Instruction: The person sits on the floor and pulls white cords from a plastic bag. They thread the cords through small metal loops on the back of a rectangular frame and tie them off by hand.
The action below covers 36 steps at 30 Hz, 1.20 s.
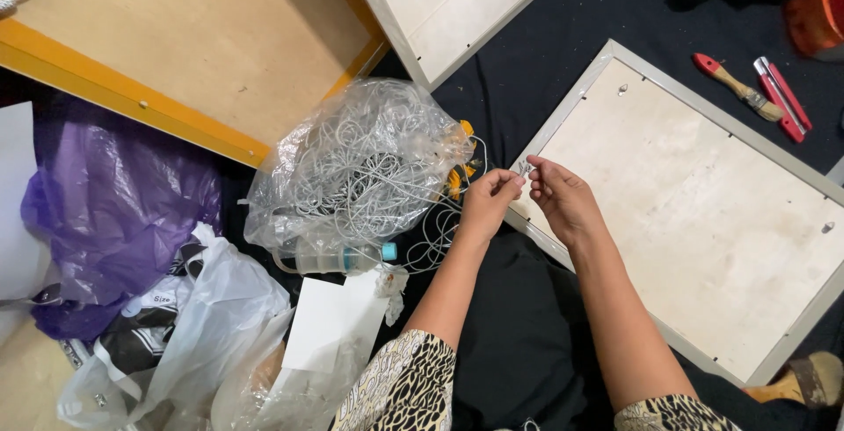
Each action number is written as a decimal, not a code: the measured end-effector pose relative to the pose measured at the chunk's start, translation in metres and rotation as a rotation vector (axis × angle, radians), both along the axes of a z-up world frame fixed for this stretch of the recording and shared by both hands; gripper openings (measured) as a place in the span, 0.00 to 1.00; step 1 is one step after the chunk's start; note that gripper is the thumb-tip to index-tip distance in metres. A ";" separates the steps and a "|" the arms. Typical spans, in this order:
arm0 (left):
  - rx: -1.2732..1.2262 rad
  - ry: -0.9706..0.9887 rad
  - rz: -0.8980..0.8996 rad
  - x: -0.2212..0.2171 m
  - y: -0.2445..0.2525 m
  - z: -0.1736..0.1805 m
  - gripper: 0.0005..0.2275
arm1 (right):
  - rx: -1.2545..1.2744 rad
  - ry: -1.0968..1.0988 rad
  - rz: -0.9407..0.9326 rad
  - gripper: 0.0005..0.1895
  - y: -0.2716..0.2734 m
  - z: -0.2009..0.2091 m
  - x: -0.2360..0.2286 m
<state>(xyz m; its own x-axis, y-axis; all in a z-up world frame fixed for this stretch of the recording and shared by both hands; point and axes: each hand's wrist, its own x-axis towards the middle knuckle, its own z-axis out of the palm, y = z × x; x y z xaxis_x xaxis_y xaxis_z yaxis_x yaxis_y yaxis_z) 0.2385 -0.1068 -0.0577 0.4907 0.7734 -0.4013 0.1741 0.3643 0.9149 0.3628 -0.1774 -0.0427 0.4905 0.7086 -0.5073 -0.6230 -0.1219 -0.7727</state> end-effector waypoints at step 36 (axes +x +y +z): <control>0.401 0.592 -0.424 -0.200 0.150 0.132 0.13 | 0.200 0.386 -1.085 0.12 -0.075 -0.012 0.145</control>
